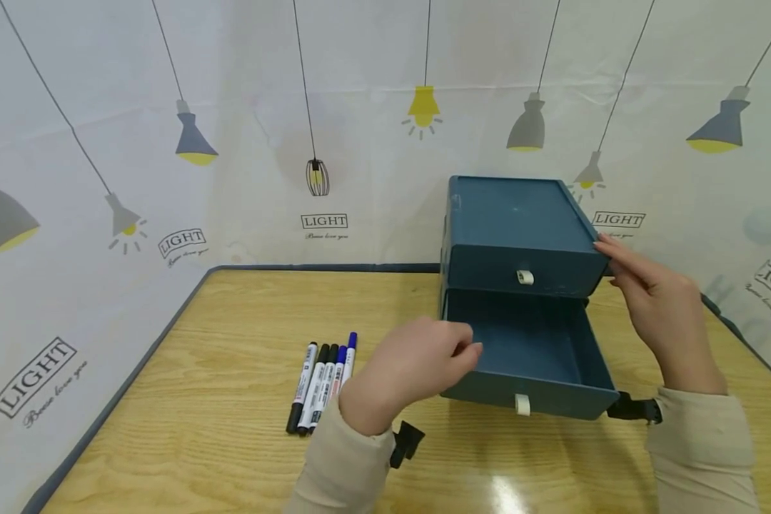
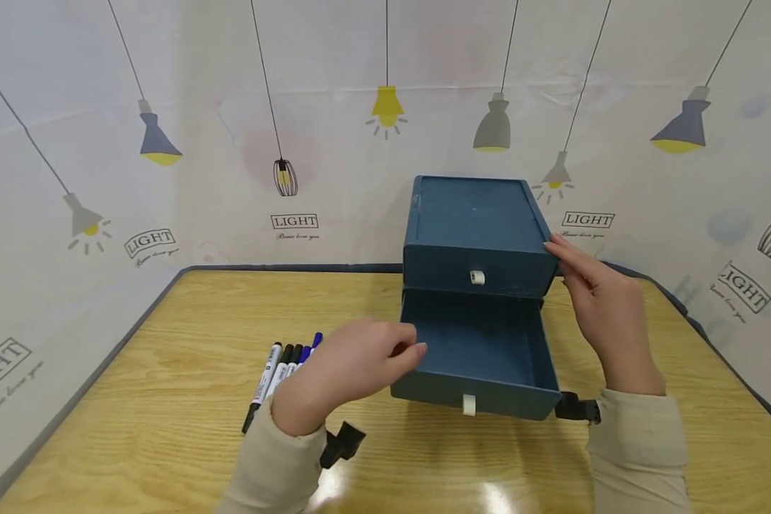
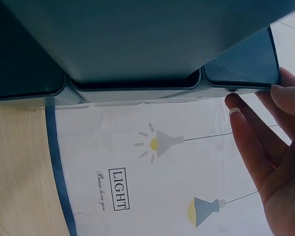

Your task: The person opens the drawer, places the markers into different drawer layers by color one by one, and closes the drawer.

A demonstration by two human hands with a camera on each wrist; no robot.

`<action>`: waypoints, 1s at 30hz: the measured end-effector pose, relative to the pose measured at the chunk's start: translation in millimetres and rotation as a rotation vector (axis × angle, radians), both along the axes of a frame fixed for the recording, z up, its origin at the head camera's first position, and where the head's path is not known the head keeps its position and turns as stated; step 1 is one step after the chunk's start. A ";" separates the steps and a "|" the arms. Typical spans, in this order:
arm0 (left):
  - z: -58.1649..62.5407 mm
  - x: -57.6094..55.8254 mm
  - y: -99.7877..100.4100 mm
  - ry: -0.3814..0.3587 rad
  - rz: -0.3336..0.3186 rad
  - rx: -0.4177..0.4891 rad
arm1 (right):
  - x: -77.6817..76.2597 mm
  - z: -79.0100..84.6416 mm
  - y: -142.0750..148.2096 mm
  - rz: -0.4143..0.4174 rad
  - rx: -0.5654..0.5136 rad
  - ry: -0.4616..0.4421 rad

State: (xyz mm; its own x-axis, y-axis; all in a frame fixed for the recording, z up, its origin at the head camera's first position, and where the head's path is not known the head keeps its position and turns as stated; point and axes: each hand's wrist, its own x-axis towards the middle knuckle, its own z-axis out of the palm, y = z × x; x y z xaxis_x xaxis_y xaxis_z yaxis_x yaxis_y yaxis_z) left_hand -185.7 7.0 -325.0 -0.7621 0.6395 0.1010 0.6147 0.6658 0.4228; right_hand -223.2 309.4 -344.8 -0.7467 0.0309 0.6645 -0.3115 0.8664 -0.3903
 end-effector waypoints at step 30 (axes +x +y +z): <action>-53.3 -46.8 -26.7 -0.208 0.279 -0.180 | -1.2 -0.9 1.2 0.020 -0.036 -0.025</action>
